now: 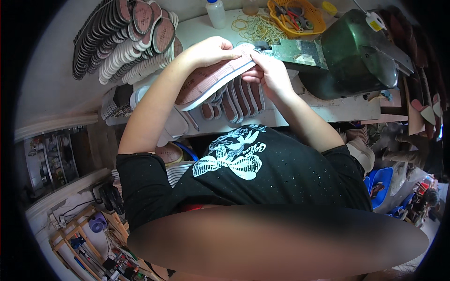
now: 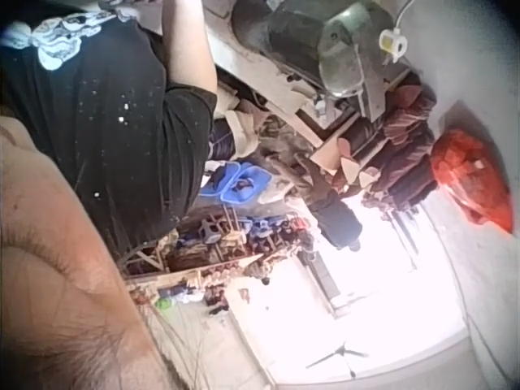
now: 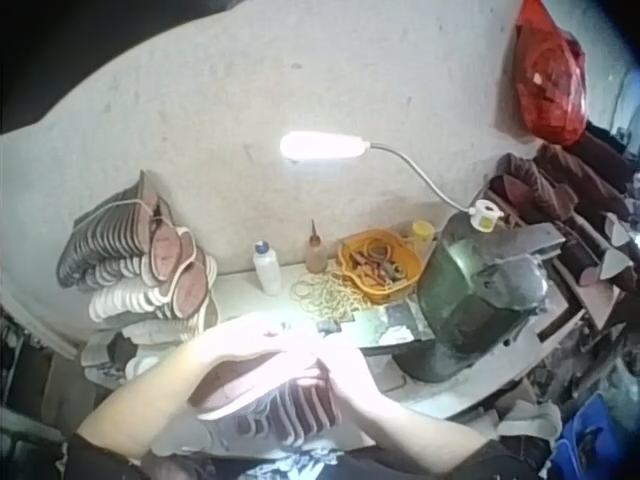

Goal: The recorder is assembling shoe insole layers and applying glue to bond them together at a workbench.

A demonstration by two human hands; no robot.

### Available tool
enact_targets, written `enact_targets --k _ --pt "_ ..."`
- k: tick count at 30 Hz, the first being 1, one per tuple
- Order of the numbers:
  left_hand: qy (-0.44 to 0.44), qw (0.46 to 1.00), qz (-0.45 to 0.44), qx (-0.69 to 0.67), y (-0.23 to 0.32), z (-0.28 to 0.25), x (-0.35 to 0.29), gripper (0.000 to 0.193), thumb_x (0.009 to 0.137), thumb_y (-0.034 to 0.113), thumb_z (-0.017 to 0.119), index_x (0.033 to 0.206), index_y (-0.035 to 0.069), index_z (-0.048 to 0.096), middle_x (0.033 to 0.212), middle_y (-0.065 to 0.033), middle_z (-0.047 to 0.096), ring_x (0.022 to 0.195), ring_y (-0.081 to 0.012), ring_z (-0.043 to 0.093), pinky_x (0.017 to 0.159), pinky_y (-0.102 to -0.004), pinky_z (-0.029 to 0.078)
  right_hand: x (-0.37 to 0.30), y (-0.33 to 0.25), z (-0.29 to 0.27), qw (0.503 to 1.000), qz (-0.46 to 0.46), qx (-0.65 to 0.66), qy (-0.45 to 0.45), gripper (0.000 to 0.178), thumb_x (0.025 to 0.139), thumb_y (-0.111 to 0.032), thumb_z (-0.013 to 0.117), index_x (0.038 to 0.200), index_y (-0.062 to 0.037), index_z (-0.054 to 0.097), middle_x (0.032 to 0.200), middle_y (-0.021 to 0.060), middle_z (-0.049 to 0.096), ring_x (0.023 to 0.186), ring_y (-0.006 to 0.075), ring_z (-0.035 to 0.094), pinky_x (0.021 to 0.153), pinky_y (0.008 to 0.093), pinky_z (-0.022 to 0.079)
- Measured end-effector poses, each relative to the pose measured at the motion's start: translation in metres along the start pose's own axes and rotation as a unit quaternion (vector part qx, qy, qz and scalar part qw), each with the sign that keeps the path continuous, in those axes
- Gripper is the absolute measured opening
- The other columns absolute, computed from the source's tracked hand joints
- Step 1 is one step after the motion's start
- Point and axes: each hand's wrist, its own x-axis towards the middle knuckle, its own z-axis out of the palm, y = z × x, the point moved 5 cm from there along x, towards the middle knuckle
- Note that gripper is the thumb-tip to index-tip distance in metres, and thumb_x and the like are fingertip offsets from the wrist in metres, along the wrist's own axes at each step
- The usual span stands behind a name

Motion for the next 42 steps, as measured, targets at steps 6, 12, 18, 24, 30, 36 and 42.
enact_targets --k 6,12,18,24,30,36,42 --pt "0.044 0.996 -0.032 -0.069 0.01 0.01 -0.016 0.037 0.084 0.037 0.065 0.067 0.005 0.058 0.057 0.0045 0.047 0.053 -0.0048 0.039 0.048 -0.0235 0.032 -0.006 -0.007 0.004 1.0 -0.016 -0.013 0.01 0.028 0.09 -0.021 0.057 0.101 0.0042 0.06 0.082 0.0101 0.067 0.065 0.0141 0.066 0.058 0.0229 0.055" --pt "0.086 0.995 -0.041 0.035 0.017 0.012 -0.024 0.042 0.082 0.043 0.064 0.065 0.006 0.058 0.056 0.0026 0.047 0.053 -0.0075 0.038 0.048 -0.0248 0.03 -0.001 -0.004 -0.002 0.999 -0.027 -0.032 0.016 0.028 0.088 -0.024 0.06 0.1 0.0018 0.062 0.078 0.0077 0.066 0.065 0.0126 0.065 0.057 0.0223 0.054" --pt "0.181 0.978 -0.038 -0.097 0.013 0.03 -0.03 0.038 0.083 0.04 0.064 0.066 0.006 0.06 0.056 0.003 0.047 0.053 -0.0066 0.039 0.048 -0.0234 0.03 0.0 0.0 0.0 0.998 -0.051 -0.02 0.011 0.027 0.086 -0.022 0.064 0.103 -0.0002 0.063 0.087 0.0052 0.066 0.074 0.0127 0.064 0.065 0.0248 0.051" --pt "0.193 0.948 -0.067 -0.243 0.002 0.047 -0.028 0.038 0.084 0.04 0.063 0.071 0.005 0.063 0.056 -0.0007 0.054 0.046 -0.0069 0.047 0.044 -0.0207 0.036 0.005 0.0 -0.006 0.999 -0.047 -0.006 -0.016 0.023 0.084 -0.018 0.067 0.096 0.0019 0.064 0.085 0.0057 0.064 0.073 0.0109 0.06 0.065 0.0241 0.048" --pt "0.147 0.932 -0.091 -0.319 0.02 0.056 -0.028 0.04 0.086 0.039 0.06 0.074 0.001 0.066 0.054 -0.0066 0.06 0.037 -0.0097 0.052 0.038 -0.0207 0.042 -0.034 -0.017 -0.025 0.977 0.084 -0.132 -0.142 0.027 0.08 -0.015 0.069 0.097 0.0058 0.065 0.088 0.0077 0.065 0.077 0.0112 0.06 0.07 0.0241 0.048" --pt "0.158 0.965 -0.121 -0.172 0.017 0.029 -0.015 0.047 0.084 0.045 0.061 0.066 0.002 0.062 0.05 -0.006 0.055 0.034 -0.01 0.046 0.034 -0.0229 0.036 -0.071 0.004 -0.033 0.959 0.145 -0.203 -0.134 0.023 0.077 -0.014 0.071 0.092 0.0033 0.069 0.085 0.007 0.068 0.076 0.0121 0.062 0.072 0.0268 0.049" --pt "0.297 0.954 -0.042 -0.027 -0.013 0.001 0.008 0.056 0.08 0.053 0.062 0.059 0.001 0.055 0.049 -0.003 0.047 0.041 -0.0103 0.042 0.041 -0.0263 0.034 -0.035 0.009 -0.024 0.997 0.04 -0.053 -0.028 0.022 0.077 -0.009 0.069 0.092 0.0071 0.067 0.085 0.0102 0.067 0.075 0.0134 0.062 0.071 0.0248 0.049"
